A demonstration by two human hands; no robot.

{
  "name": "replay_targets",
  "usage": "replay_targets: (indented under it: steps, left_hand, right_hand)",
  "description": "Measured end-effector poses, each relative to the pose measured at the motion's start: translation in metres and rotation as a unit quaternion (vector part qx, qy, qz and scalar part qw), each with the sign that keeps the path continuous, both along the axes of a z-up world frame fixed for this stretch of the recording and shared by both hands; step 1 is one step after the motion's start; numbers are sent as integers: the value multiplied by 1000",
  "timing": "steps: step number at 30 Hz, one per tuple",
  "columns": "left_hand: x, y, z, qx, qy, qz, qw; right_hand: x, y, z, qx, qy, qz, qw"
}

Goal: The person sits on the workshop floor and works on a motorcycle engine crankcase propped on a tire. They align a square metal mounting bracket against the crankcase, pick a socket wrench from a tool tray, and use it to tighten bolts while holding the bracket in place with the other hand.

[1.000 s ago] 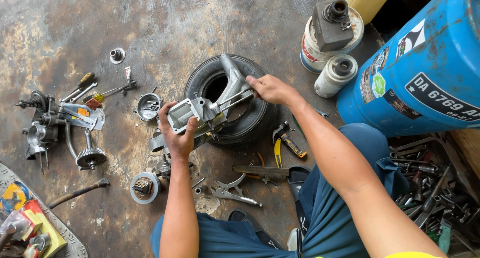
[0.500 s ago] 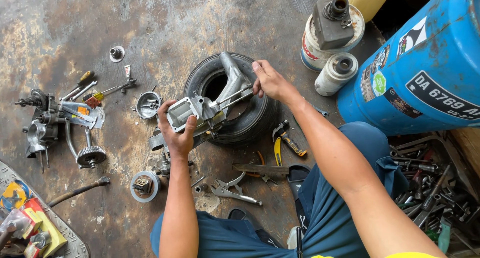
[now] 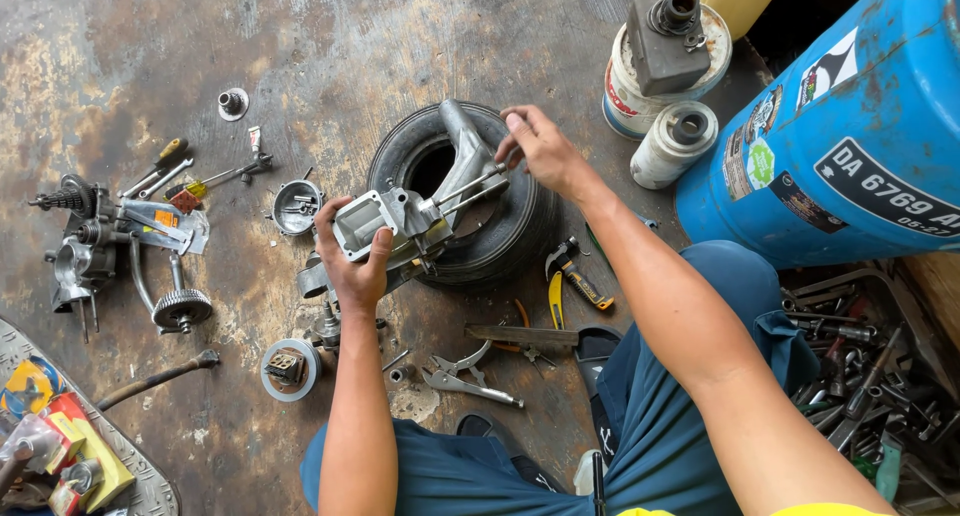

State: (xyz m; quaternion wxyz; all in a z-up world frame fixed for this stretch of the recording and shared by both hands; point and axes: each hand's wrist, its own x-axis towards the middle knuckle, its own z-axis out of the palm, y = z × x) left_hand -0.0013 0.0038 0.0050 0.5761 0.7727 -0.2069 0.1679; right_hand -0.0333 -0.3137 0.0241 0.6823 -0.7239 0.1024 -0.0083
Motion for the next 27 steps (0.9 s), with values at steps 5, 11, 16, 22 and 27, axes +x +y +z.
replay_targets:
  steps: [5,11,16,22,27]
  left_hand:
    - [-2,0,0,28,-1,16,999]
    - [0,-2,-3,29,1,35,999]
    - [-6,-5,4,42,14,34,998]
    - [-4,-5,5,62,24,35,997]
    - [-5,2,21,37,40,-43,998]
  right_hand:
    - [9,-5,-27,-15,1,-22,1000]
    - [8,-2,-5,-25,-21,-21,999]
    - [-1,2,-17,-42,-21,-7,999]
    - [9,-1,-32,-62,-39,-38,997]
    - [-7,18,12,-164,-88,-71,980]
